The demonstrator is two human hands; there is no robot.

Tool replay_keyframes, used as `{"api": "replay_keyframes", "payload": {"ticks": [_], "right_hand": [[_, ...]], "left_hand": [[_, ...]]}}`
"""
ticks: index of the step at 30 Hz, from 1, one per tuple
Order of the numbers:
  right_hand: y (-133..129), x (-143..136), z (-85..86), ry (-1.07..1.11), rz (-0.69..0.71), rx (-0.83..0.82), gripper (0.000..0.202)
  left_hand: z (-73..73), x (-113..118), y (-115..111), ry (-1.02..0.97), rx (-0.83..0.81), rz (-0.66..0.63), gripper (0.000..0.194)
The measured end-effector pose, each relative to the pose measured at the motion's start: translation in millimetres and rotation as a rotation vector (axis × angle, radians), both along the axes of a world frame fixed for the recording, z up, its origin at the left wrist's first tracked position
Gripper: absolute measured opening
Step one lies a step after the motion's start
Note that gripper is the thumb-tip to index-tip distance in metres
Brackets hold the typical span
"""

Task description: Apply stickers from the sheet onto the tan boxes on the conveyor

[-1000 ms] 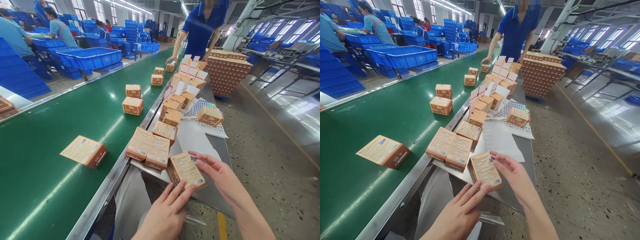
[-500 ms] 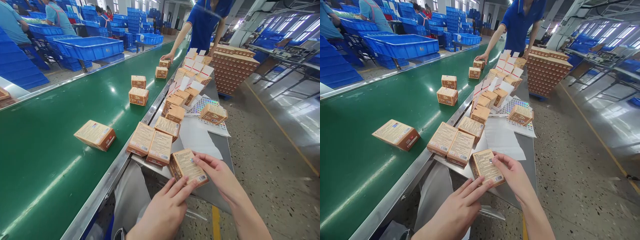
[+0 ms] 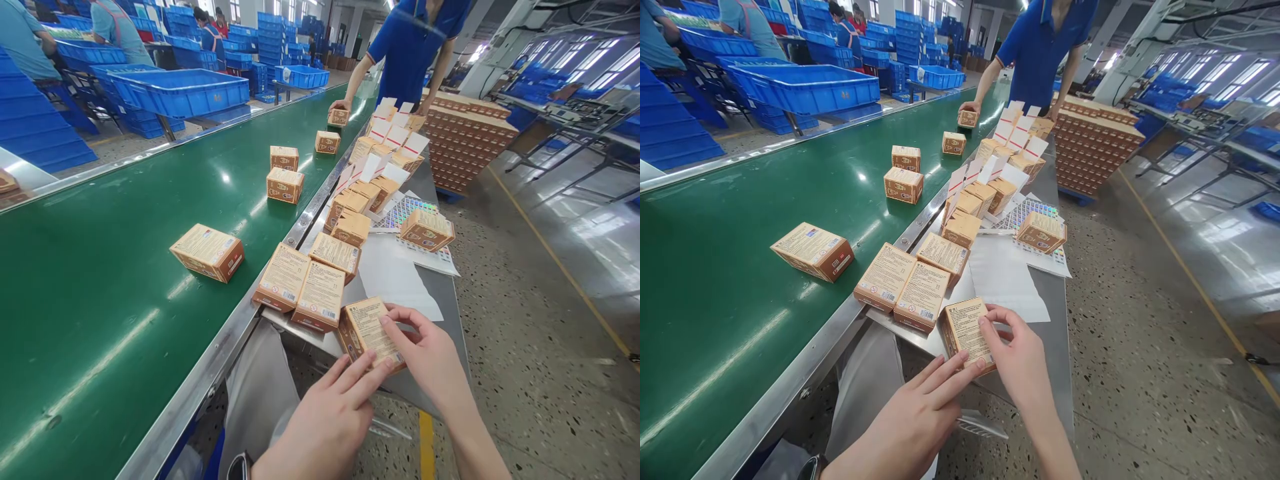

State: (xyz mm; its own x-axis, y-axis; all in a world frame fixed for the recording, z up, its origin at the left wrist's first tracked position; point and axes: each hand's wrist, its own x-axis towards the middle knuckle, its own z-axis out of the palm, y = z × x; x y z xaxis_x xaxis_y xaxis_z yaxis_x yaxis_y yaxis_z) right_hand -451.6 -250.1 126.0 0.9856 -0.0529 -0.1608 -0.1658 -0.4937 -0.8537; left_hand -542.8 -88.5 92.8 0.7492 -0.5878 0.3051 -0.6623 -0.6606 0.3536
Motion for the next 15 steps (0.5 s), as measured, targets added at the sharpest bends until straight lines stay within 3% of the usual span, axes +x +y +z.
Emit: {"api": "replay_keyframes", "payload": {"ticks": [3,7,10,12,15], "right_hand": [[4,1,-0.2,-0.135,-0.125,-0.135,0.049],[3,8,7.0,-0.13,-0.234,-0.207,0.063],[0,6,8.9,-0.061,-0.098,-0.253,0.071],[-4,0,4.6,-0.03,0.05,-0.377,0.083],[-15,-5,-4.8,-0.106,0.211,-0.553,0.089]], "left_hand": [[0.1,0,-1,-0.01,0.019,0.007,0.023],[-3.4,4,0,-0.015,0.027,-0.007,0.022],[-8.8,6,-1,-0.046,0.001,-0.021,0.021],[-14.8,2,-2,-0.081,-0.04,-0.033,0.024],[-29.3,-16,-3,0.144,-0.226,-0.009,0.019]]}}
